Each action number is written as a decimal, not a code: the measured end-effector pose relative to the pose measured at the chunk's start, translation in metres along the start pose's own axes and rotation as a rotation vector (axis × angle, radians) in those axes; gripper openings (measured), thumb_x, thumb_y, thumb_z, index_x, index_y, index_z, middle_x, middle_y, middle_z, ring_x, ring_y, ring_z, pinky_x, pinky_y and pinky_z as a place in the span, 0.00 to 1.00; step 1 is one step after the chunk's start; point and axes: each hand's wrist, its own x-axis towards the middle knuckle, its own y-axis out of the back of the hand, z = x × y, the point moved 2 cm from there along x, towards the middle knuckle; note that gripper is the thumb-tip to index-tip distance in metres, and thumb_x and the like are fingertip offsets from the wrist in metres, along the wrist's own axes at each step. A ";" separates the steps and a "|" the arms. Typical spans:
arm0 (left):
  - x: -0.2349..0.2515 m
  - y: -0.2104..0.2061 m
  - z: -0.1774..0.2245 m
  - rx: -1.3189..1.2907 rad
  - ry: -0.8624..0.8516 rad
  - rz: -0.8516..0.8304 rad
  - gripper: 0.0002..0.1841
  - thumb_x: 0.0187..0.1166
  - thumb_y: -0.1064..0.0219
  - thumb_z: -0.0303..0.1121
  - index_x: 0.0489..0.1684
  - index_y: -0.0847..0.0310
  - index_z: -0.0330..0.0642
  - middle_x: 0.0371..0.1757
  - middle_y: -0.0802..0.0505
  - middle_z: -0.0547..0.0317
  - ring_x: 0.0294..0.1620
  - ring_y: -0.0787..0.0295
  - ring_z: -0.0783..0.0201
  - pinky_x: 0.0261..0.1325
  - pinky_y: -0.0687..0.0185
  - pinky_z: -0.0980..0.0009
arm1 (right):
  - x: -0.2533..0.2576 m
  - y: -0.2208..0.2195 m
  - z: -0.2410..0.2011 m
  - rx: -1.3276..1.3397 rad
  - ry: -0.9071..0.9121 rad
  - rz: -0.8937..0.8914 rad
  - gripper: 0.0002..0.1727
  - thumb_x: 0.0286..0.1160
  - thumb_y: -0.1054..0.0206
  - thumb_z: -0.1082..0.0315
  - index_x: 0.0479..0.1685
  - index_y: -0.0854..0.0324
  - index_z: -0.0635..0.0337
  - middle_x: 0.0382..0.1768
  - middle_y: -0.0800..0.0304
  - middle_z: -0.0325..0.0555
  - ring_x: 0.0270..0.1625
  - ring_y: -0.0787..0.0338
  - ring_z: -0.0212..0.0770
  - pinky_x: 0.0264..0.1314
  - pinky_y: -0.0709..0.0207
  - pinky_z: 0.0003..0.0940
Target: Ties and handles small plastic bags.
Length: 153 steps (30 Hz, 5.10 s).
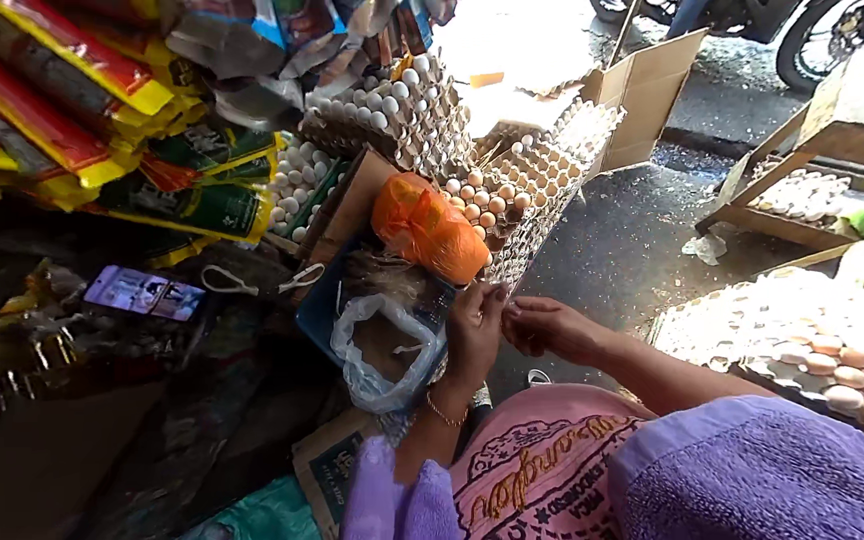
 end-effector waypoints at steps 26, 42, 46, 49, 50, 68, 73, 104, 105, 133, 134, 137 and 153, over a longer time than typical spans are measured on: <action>-0.001 0.003 0.019 -0.652 0.113 -0.863 0.06 0.79 0.30 0.30 0.45 0.12 0.40 0.46 0.09 0.73 0.50 0.14 0.80 0.59 0.18 0.76 | -0.043 0.045 -0.019 -0.432 0.316 -0.204 0.08 0.82 0.38 0.64 0.48 0.20 0.60 0.41 0.16 0.29 0.42 0.17 0.16 0.44 0.21 0.15; -0.018 0.012 -0.008 -0.329 0.177 0.016 0.07 0.74 0.32 0.22 0.45 0.22 0.31 0.34 0.11 0.60 0.32 0.13 0.74 0.40 0.12 0.75 | -0.007 -0.002 0.001 -1.053 0.694 0.238 0.22 0.86 0.37 0.54 0.64 0.17 0.65 0.52 0.10 0.57 0.38 0.11 0.41 0.38 0.16 0.34; -0.018 0.019 -0.001 -0.330 0.150 -0.102 0.05 0.73 0.30 0.21 0.41 0.17 0.28 0.34 0.10 0.56 0.32 0.12 0.72 0.41 0.11 0.74 | -0.006 0.005 -0.003 -0.979 0.518 0.200 0.21 0.88 0.40 0.55 0.60 0.14 0.65 0.44 0.09 0.51 0.38 0.12 0.33 0.41 0.16 0.28; -0.016 0.027 0.003 -0.375 0.148 -0.189 0.06 0.74 0.29 0.22 0.42 0.15 0.28 0.36 0.08 0.57 0.34 0.12 0.74 0.44 0.12 0.76 | -0.006 0.003 -0.004 -0.841 0.477 0.154 0.19 0.89 0.41 0.59 0.49 0.13 0.68 0.39 0.10 0.45 0.37 0.13 0.24 0.41 0.18 0.18; -0.015 0.031 0.005 -0.414 0.172 -0.224 0.06 0.75 0.30 0.22 0.43 0.16 0.28 0.36 0.08 0.57 0.36 0.11 0.75 0.47 0.12 0.75 | -0.006 0.002 -0.003 -0.776 0.454 0.139 0.19 0.89 0.41 0.58 0.52 0.15 0.68 0.45 0.11 0.45 0.41 0.13 0.22 0.41 0.18 0.17; -0.001 0.132 -0.037 -0.240 -0.016 -0.588 0.09 0.83 0.35 0.25 0.45 0.09 0.29 0.39 0.05 0.54 0.40 0.10 0.75 0.51 0.14 0.79 | 0.000 -0.010 -0.033 -0.838 0.523 0.103 0.24 0.93 0.48 0.51 0.36 0.17 0.59 0.27 0.19 0.27 0.34 0.22 0.11 0.42 0.27 0.11; 0.040 0.165 -0.061 0.301 -0.370 -0.393 0.08 0.79 0.34 0.22 0.43 0.06 0.36 0.42 0.03 0.50 0.47 0.05 0.56 0.59 0.13 0.57 | 0.029 -0.030 -0.017 -0.925 0.432 0.185 0.22 0.91 0.48 0.59 0.44 0.12 0.66 0.34 0.11 0.38 0.37 0.13 0.21 0.47 0.17 0.21; 0.018 0.039 -0.146 0.903 0.547 -0.832 0.25 0.84 0.36 0.41 0.75 0.25 0.33 0.73 0.16 0.36 0.77 0.22 0.39 0.77 0.31 0.39 | -0.006 -0.012 0.011 -1.082 0.041 0.127 0.18 0.90 0.44 0.63 0.61 0.14 0.67 0.53 0.08 0.61 0.55 0.07 0.57 0.64 0.19 0.58; 0.019 0.040 -0.147 0.897 0.552 -0.823 0.25 0.84 0.36 0.41 0.74 0.24 0.34 0.73 0.16 0.37 0.77 0.22 0.40 0.77 0.31 0.39 | -0.009 -0.009 0.011 -1.082 0.043 0.124 0.19 0.90 0.44 0.63 0.61 0.14 0.67 0.53 0.08 0.61 0.55 0.07 0.58 0.63 0.20 0.58; 0.000 0.041 -0.139 0.743 0.624 -0.479 0.19 0.90 0.43 0.37 0.70 0.16 0.39 0.67 0.09 0.45 0.73 0.15 0.50 0.80 0.29 0.48 | -0.037 0.070 0.017 -1.172 -0.203 -0.123 0.20 0.93 0.46 0.59 0.66 0.16 0.63 0.58 0.10 0.62 0.63 0.11 0.64 0.68 0.26 0.67; -0.002 0.042 -0.138 0.707 0.609 -0.446 0.19 0.89 0.43 0.36 0.72 0.18 0.37 0.68 0.10 0.44 0.74 0.16 0.50 0.81 0.29 0.49 | -0.036 0.069 0.017 -1.169 -0.215 -0.130 0.20 0.93 0.46 0.59 0.67 0.16 0.63 0.59 0.10 0.63 0.64 0.12 0.64 0.69 0.26 0.67; -0.011 0.043 -0.137 0.628 0.572 -0.369 0.20 0.88 0.41 0.34 0.73 0.19 0.36 0.69 0.11 0.44 0.73 0.15 0.52 0.81 0.27 0.54 | -0.037 0.070 0.016 -1.154 -0.223 -0.141 0.21 0.94 0.48 0.59 0.70 0.18 0.63 0.62 0.11 0.61 0.66 0.12 0.61 0.72 0.27 0.64; -0.038 -0.003 -0.096 0.483 0.052 0.095 0.16 0.83 0.39 0.25 0.64 0.15 0.30 0.69 0.12 0.40 0.70 0.15 0.51 0.74 0.20 0.58 | -0.070 0.126 0.066 -1.095 -0.181 0.122 0.14 0.88 0.37 0.60 0.57 0.10 0.57 0.48 0.05 0.52 0.51 0.06 0.57 0.57 0.18 0.65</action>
